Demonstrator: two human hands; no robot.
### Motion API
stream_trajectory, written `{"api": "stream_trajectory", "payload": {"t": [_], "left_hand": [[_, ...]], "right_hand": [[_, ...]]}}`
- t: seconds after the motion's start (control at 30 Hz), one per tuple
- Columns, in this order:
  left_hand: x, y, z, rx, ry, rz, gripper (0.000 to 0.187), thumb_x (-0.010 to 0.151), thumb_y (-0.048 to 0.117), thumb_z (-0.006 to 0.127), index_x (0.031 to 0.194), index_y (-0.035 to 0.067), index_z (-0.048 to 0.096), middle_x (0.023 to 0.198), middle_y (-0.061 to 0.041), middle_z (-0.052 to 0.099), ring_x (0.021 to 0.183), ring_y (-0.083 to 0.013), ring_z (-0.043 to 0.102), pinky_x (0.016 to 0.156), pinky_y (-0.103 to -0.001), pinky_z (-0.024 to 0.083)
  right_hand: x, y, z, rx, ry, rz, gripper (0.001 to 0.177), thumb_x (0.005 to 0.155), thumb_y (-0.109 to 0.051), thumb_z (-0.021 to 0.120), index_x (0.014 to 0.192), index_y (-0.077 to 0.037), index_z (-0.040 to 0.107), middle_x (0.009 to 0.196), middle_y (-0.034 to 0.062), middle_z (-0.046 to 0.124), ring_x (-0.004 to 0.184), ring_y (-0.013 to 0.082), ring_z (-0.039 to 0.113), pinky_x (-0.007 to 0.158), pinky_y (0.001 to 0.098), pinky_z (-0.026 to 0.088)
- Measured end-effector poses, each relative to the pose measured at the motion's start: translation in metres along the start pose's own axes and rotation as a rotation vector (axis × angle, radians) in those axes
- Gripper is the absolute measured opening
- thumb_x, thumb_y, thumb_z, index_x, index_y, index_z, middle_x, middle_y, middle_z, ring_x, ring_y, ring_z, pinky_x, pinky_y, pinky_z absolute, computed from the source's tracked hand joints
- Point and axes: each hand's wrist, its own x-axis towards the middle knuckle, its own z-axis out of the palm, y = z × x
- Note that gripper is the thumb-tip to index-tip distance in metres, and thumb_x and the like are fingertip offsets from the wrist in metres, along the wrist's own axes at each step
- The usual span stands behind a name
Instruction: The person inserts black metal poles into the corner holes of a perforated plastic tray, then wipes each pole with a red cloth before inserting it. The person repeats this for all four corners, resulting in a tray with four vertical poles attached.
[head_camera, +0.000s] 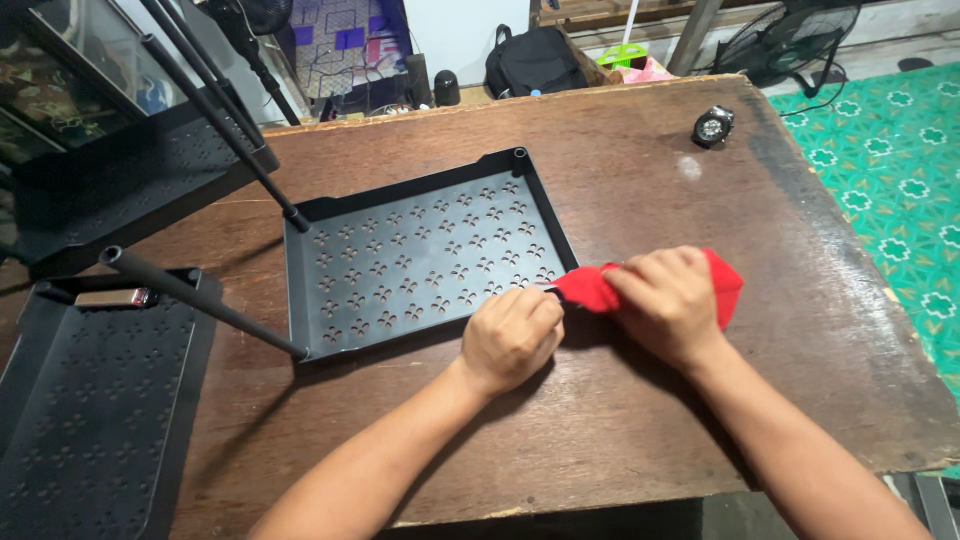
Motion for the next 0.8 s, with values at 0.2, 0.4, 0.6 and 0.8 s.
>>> {"api": "stream_trajectory", "payload": {"t": [0.2,0.4,0.6,0.8], "left_hand": [[0.000,0.002,0.001,0.041,-0.007,-0.011,0.018,0.082,0.009,0.075,0.090,0.010,0.059,0.089,-0.004,0.062,0.076,-0.0215,0.062,0.067,-0.036,0.050],[-0.002,0.008,0.004,0.005,-0.034,0.019,0.019,0.080,0.009,0.074,0.092,0.011,0.060,0.088,-0.004,0.060,0.077,-0.0215,0.062,0.067,-0.036,0.050],[-0.002,0.008,0.001,-0.010,-0.053,0.017,0.017,0.081,0.010,0.074,0.093,0.011,0.061,0.087,-0.004,0.058,0.076,-0.0214,0.061,0.067,-0.036,0.050],[0.002,0.003,-0.005,0.032,-0.004,0.016,0.016,0.083,0.009,0.074,0.092,0.011,0.061,0.096,-0.003,0.065,0.079,-0.0198,0.063,0.069,-0.035,0.050]], "right_hand": [[-0.006,0.021,-0.006,0.038,-0.035,0.085,0.032,0.065,-0.010,0.078,0.096,-0.012,0.073,0.092,0.0017,0.067,0.089,0.0249,0.064,0.086,0.0435,0.043],[-0.004,-0.001,-0.001,0.114,-0.066,-0.018,0.024,0.069,-0.007,0.078,0.092,-0.009,0.071,0.089,0.0032,0.066,0.085,0.0237,0.064,0.084,0.0407,0.046],[-0.004,-0.006,0.001,0.141,-0.080,-0.043,0.023,0.073,-0.010,0.080,0.095,-0.011,0.072,0.090,0.0021,0.068,0.084,0.0224,0.063,0.084,0.0400,0.046],[-0.012,0.024,0.002,0.196,-0.133,0.179,0.034,0.062,-0.011,0.076,0.096,-0.013,0.074,0.096,0.0022,0.070,0.093,0.0246,0.063,0.087,0.0418,0.043]]}}
